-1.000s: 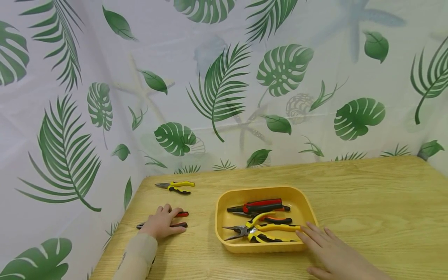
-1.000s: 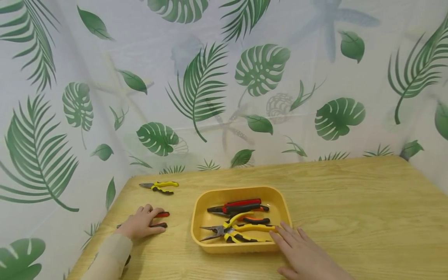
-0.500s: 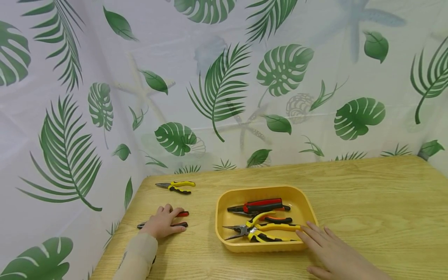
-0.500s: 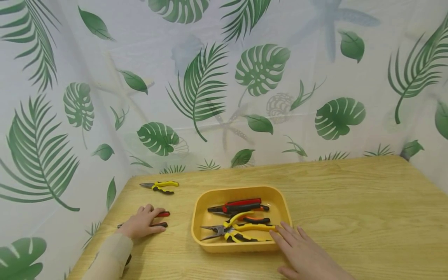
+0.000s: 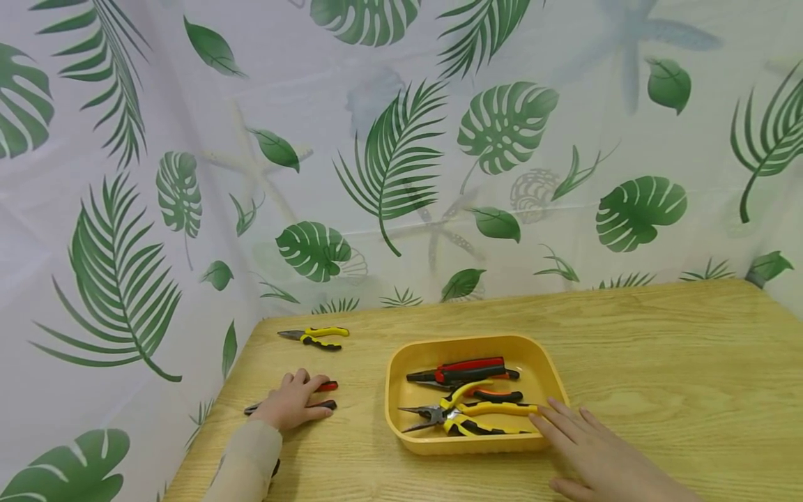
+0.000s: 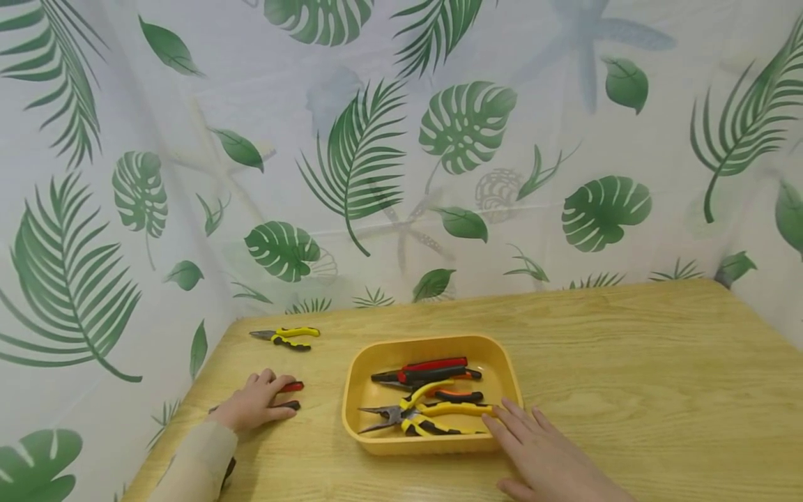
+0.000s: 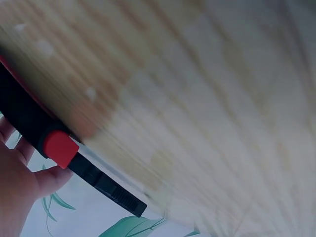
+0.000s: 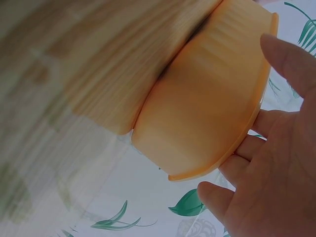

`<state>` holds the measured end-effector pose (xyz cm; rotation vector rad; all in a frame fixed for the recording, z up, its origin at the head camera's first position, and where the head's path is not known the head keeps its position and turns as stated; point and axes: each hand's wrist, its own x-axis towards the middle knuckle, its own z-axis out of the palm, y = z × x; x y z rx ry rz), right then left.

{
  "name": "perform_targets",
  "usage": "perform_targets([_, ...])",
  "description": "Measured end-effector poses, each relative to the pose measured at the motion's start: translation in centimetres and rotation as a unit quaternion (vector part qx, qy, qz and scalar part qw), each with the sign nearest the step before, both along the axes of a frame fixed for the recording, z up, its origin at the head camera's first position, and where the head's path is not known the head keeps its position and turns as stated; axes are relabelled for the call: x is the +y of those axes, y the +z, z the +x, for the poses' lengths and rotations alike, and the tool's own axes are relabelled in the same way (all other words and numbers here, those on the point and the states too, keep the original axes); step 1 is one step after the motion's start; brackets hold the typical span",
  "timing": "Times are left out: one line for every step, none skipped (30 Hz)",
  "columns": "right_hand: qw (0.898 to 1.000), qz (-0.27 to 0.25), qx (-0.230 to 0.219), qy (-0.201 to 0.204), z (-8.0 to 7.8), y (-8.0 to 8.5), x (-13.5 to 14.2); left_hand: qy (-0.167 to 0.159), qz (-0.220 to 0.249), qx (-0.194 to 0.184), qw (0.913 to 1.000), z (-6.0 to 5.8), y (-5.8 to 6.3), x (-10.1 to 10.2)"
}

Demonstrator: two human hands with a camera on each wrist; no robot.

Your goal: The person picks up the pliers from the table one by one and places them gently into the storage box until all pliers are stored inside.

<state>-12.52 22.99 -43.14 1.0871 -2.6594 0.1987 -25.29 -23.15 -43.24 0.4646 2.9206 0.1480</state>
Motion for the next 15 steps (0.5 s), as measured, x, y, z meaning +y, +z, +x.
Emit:
perform_targets([1.000,0.000,0.001,0.000,-0.01,0.00,-0.01,-0.001,0.000,0.002,1.0000,0.01,-0.02,-0.02])
perform_targets([1.000,0.001,0.003,0.000,-0.01,0.00,-0.02,-0.002,0.000,0.004,1.0000,0.02,-0.04,-0.04])
perform_targets([1.000,0.001,0.005,0.001,0.00,0.00,-0.03,-0.003,0.000,0.006,1.0000,0.04,-0.03,-0.04])
perform_targets([1.000,0.002,0.008,0.001,0.01,0.00,-0.05,-0.005,-0.001,0.010,0.9999,0.06,-0.01,-0.05])
perform_targets([1.000,0.002,0.012,0.002,0.01,0.00,-0.07,-0.006,-0.002,0.013,0.9999,0.10,0.03,-0.05])
perform_targets([1.000,0.003,0.013,0.003,0.01,0.00,-0.07,-0.008,-0.003,0.018,0.9998,0.12,0.08,-0.04])
perform_targets([1.000,0.003,0.016,0.003,0.01,0.01,-0.08,-0.011,-0.004,0.024,0.9997,0.15,0.14,-0.02])
perform_targets([1.000,0.003,0.016,0.003,0.01,0.01,-0.09,-0.013,-0.004,0.030,0.9994,0.18,0.22,0.00])
perform_targets([1.000,0.003,0.014,0.002,0.01,0.03,-0.08,-0.017,-0.006,0.038,0.9991,0.20,0.30,0.04])
perform_targets([1.000,0.003,0.012,0.002,0.00,0.02,-0.07,-0.020,-0.008,0.045,0.9987,0.24,0.36,0.08])
perform_targets([1.000,0.003,0.010,0.001,0.00,0.02,-0.07,-0.024,-0.012,0.053,0.9982,0.28,0.44,0.14])
perform_targets([1.000,0.003,0.008,0.001,-0.01,0.01,-0.06,-0.027,-0.013,0.061,0.9977,0.28,0.49,0.21])
perform_targets([1.000,0.003,0.008,0.001,0.00,0.00,-0.08,-0.031,-0.014,0.068,0.9971,0.31,0.59,0.31])
perform_targets([1.000,0.003,0.007,0.001,-0.01,-0.01,-0.06,-0.034,-0.018,0.073,0.9966,0.34,0.66,0.40])
perform_targets([1.000,0.004,0.007,0.001,-0.01,-0.03,-0.06,-0.037,-0.020,0.077,0.9961,0.37,0.73,0.52])
